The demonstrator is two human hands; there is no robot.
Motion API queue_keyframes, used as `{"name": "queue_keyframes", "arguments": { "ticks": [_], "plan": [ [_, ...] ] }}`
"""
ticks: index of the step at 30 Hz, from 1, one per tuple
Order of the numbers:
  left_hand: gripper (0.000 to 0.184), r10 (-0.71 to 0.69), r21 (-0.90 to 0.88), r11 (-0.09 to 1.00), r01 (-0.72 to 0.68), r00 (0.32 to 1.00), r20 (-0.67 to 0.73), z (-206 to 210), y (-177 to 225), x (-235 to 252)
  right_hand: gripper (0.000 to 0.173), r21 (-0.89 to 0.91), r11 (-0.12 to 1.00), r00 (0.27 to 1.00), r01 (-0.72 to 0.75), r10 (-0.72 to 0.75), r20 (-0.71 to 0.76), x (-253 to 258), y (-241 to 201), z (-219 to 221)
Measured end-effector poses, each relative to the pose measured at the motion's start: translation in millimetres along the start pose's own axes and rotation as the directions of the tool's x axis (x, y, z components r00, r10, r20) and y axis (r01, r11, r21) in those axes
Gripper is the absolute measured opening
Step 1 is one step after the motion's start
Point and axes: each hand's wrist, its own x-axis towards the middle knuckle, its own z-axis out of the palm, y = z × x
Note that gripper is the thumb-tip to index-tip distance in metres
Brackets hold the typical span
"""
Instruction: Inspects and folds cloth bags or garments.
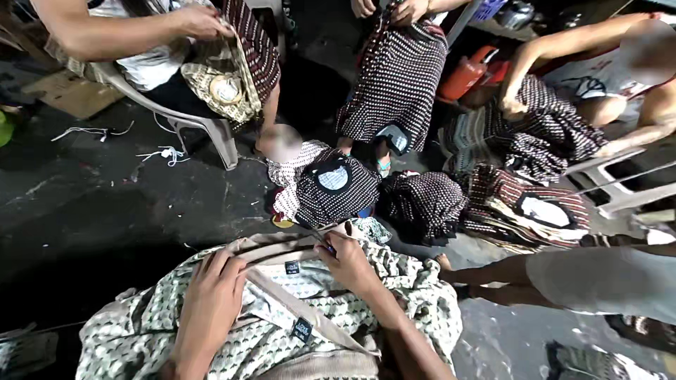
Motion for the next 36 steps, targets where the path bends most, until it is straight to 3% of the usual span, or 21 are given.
{"name": "queue_keyframes", "arguments": {
  "ticks": [3, 7, 10, 12, 14, 16, 18, 20, 22, 23, 26, 28, 31, 34, 36],
  "plan": [
    [0.027, 0.012, 0.029, 1.000, -0.009, 0.993, -0.115, -17, 14, -25, 0.037, -0.106, 0.989, 0.995, 0.101, -0.099, 0.021, -2, -2, 0],
    [0.014, 0.037, 0.067, 0.997, -0.026, 0.985, -0.169, -34, 30, -58, 0.019, -0.182, 0.938, 0.948, 0.295, -0.311, -0.065, -10, -5, 5],
    [0.014, 0.085, -0.052, 0.994, -0.091, 0.991, -0.106, -46, 33, -77, 0.013, -0.226, 0.891, 0.899, 0.394, -0.424, -0.105, -28, -17, -13],
    [0.015, 0.130, -0.192, 0.974, -0.120, 0.991, 0.040, -59, 36, -87, 0.013, -0.264, 0.861, 0.892, 0.435, -0.452, -0.005, -51, -24, -34],
    [0.020, 0.175, -0.298, 0.950, -0.098, 0.954, 0.245, -63, 35, -92, 0.015, -0.301, 0.849, 0.900, 0.435, -0.399, 0.175, -74, -22, -47],
    [0.031, 0.141, -0.321, 0.947, -0.018, 0.921, 0.364, -64, 34, -86, 0.013, -0.318, 0.869, 0.898, 0.378, -0.262, 0.353, -91, -22, -49],
    [0.036, 0.085, -0.280, 0.959, 0.046, 0.894, 0.439, -70, 38, -65, 0.013, -0.291, 0.881, 0.873, 0.373, -0.228, 0.431, -97, -23, -49],
    [0.029, 0.063, -0.205, 0.979, 0.022, 0.915, 0.398, -62, 42, -37, 0.015, -0.219, 0.901, 0.846, 0.374, -0.235, 0.479, -93, -27, -58],
    [0.021, 0.081, -0.220, 0.975, -0.022, 0.961, 0.263, -36, 41, -3, 0.016, -0.160, 0.913, 0.878, 0.375, -0.294, 0.377, -80, -35, -62],
    [0.019, 0.072, -0.278, 0.961, 0.005, 0.960, 0.269, -25, 40, 16, 0.019, -0.128, 0.921, 0.905, 0.367, -0.322, 0.276, -70, -39, -60],
    [0.027, -0.001, -0.389, 0.901, 0.190, 0.900, 0.436, 16, 33, 57, 0.026, 0.198, 0.946, 0.953, 0.258, -0.283, 0.109, -30, -49, -49],
    [0.030, -0.059, -0.340, 0.901, 0.270, 0.852, 0.520, 42, 33, 65, 0.024, 0.300, 0.939, 0.979, 0.168, -0.194, 0.058, -4, -42, -32],
    [0.027, -0.171, -0.135, 0.933, 0.333, 0.743, 0.647, 47, 48, 73, 0.030, 0.107, 0.994, 0.996, 0.008, -0.017, 0.088, 16, -19, -7],
    [0.023, -0.202, -0.111, 0.930, 0.350, 0.741, 0.640, 49, 48, 74, 0.049, -0.079, 0.992, 0.976, -0.094, 0.108, 0.190, 17, -13, 3],
    [0.023, -0.223, -0.125, 0.915, 0.383, 0.739, 0.635, 52, 43, 73, 0.056, -0.054, 0.993, 0.970, -0.104, 0.114, 0.215, 15, -14, 1]
  ]
}}
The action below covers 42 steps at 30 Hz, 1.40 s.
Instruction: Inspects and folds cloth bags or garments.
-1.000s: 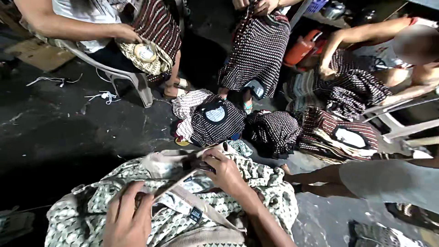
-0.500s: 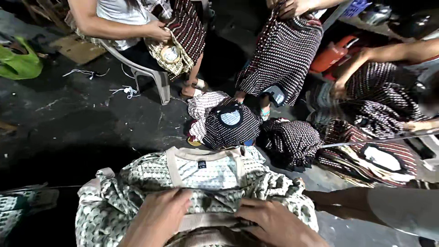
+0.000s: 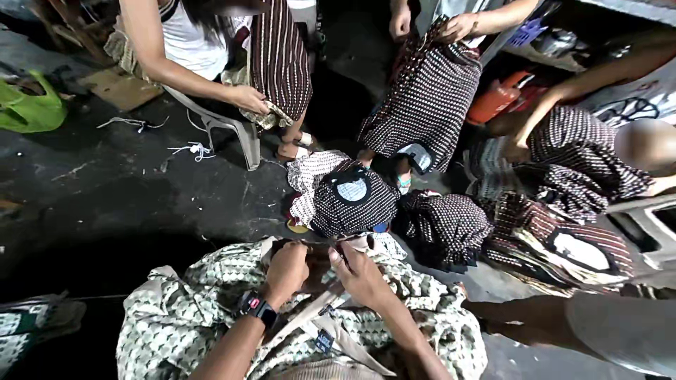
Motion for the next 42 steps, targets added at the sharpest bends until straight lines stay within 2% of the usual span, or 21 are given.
{"name": "queue_keyframes", "arguments": {
  "ticks": [4, 7, 10, 15, 20, 23, 26, 28, 33, 36, 42],
  "plan": [
    [0.025, -0.014, -0.032, 0.999, 0.014, 1.000, -0.005, -1, -2, 5, 0.062, 0.102, 0.995, 1.000, -0.002, 0.005, -0.028, -3, 2, -3],
    [0.026, -0.048, 0.042, 0.998, 0.046, 0.998, 0.051, -3, 9, 1, 0.058, 0.072, 0.997, 0.999, 0.002, 0.002, -0.051, -7, 2, -3],
    [0.023, -0.020, 0.104, 0.994, 0.013, 0.998, 0.064, 1, 15, 0, 0.050, -0.012, 1.000, 0.999, -0.006, 0.006, -0.045, -9, 0, -4],
    [0.024, 0.031, -0.052, 0.998, -0.031, 0.999, 0.012, 0, 1, 7, 0.053, -0.245, 0.964, 0.989, -0.103, 0.126, 0.078, -12, -13, -14],
    [0.028, 0.026, -0.118, 0.993, -0.028, 1.000, -0.014, 0, -4, 6, 0.056, -0.393, 0.913, 0.976, -0.111, 0.174, 0.129, -14, -23, -15],
    [0.025, 0.042, -0.126, 0.991, -0.046, 0.999, -0.036, 4, -5, 9, 0.055, -0.337, 0.931, 0.972, -0.139, 0.193, 0.133, -11, -20, -18],
    [0.026, 0.067, 0.002, 0.998, -0.067, 0.998, 0.020, 7, 2, 10, 0.052, -0.275, 0.949, 0.973, -0.153, 0.194, 0.128, -9, -14, -20],
    [0.026, 0.082, 0.035, 0.996, -0.082, 0.997, 0.006, 10, 4, 10, 0.052, -0.287, 0.945, 0.972, -0.155, 0.198, 0.129, -9, -13, -19],
    [0.026, 0.056, -0.087, 0.994, -0.069, 0.988, -0.147, 7, 2, 6, 0.052, -0.359, 0.921, 0.969, -0.154, 0.212, 0.128, -10, -20, -17],
    [0.026, 0.042, -0.134, 0.989, -0.069, 0.981, -0.192, 7, -2, 4, 0.053, -0.377, 0.915, 0.970, -0.142, 0.204, 0.130, -11, -21, -15],
    [0.028, 0.022, -0.115, 0.993, -0.036, 0.992, -0.121, 6, -3, 7, 0.055, -0.431, 0.890, 0.960, -0.152, 0.237, 0.151, -8, -26, -14]
  ]
}}
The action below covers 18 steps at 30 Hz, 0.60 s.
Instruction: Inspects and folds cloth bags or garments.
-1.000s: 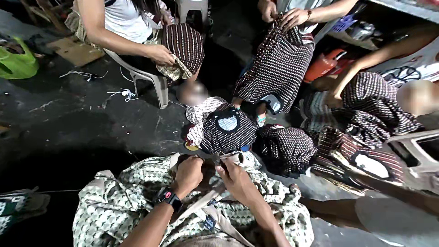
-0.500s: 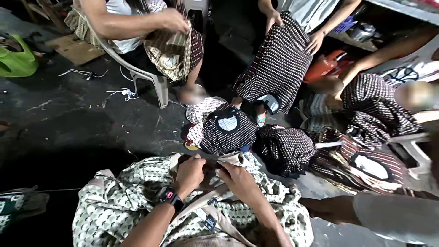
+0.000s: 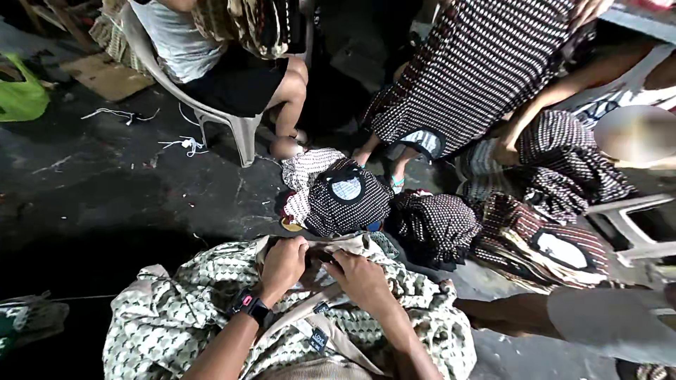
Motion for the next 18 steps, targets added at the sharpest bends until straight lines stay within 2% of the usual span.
{"name": "queue_keyframes", "arguments": {
  "ticks": [11, 18],
  "plan": [
    [0.029, -0.003, 0.007, 1.000, 0.003, 0.999, 0.032, -2, 0, -1, 0.050, -0.144, 0.988, 0.999, -0.054, 0.052, -0.015, 1, -21, 5],
    [0.030, -0.002, 0.016, 1.000, 0.002, 0.999, 0.039, -2, 0, -1, 0.048, -0.134, 0.988, 0.997, -0.074, 0.073, -0.015, 0, -23, 4]
  ]
}}
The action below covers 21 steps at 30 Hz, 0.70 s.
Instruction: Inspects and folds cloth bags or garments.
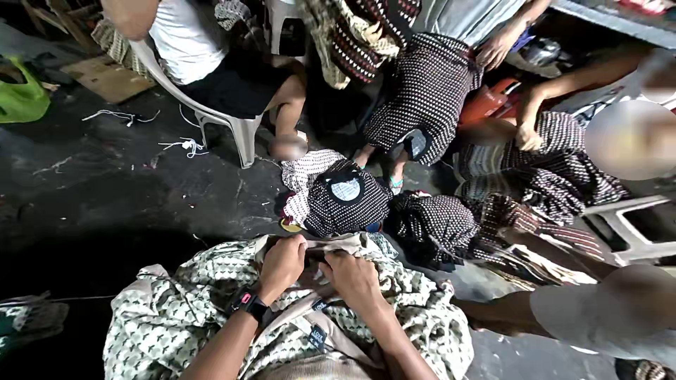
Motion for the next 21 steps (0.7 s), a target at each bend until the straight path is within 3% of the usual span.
{"name": "queue_keyframes", "arguments": {
  "ticks": [3, 5, 8, 10, 12, 13, 15, 17, 19, 21],
  "plan": [
    [0.030, 0.015, -0.014, 1.000, -0.015, 1.000, 0.005, 0, -1, 0, 0.049, 0.017, 1.000, 1.000, 0.017, -0.017, 0.019, 3, 3, 1],
    [0.028, 0.049, -0.158, 0.986, -0.049, 0.999, 0.000, -8, -5, -3, 0.051, 0.164, 0.982, 0.996, 0.092, -0.093, 0.001, 3, 16, 1],
    [0.022, -0.001, -0.483, 0.863, -0.150, 0.954, -0.298, -39, -18, -16, 0.043, 0.514, 0.783, 0.929, 0.350, -0.220, -0.297, 1, 51, 4],
    [0.040, -0.109, -0.288, 0.956, -0.049, 0.854, -0.508, -66, -24, -25, 0.040, 0.604, 0.683, 0.876, 0.411, -0.112, -0.470, -3, 67, 4],
    [0.071, -0.117, -0.075, 0.993, 0.091, 0.829, -0.548, -77, -32, -30, 0.040, 0.528, 0.753, 0.825, 0.393, -0.036, -0.563, 1, 79, 7],
    [0.073, -0.088, -0.001, 0.995, 0.103, 0.846, -0.526, -75, -35, -33, 0.048, 0.481, 0.809, 0.838, 0.337, -0.025, -0.544, 4, 81, 7],
    [0.057, 0.000, 0.138, 0.988, 0.072, 0.888, -0.459, -63, -39, -37, 0.059, 0.384, 0.904, 0.894, 0.188, 0.005, -0.449, 12, 76, 9],
    [0.031, 0.069, 0.221, 0.974, 0.040, 0.882, -0.465, -47, -45, -42, 0.044, 0.356, 0.921, 0.892, 0.157, 0.022, -0.451, 15, 72, 17],
    [0.010, 0.143, 0.227, 0.974, -0.011, 0.805, -0.576, -41, -50, -51, 0.026, 0.408, 0.872, 0.815, 0.272, 0.017, -0.580, 10, 77, 22],
    [0.008, 0.258, 0.227, 0.963, -0.145, 0.735, -0.627, -48, -53, -74, 0.017, 0.476, 0.760, 0.773, 0.442, -0.053, -0.632, -10, 98, 19]
  ]
}}
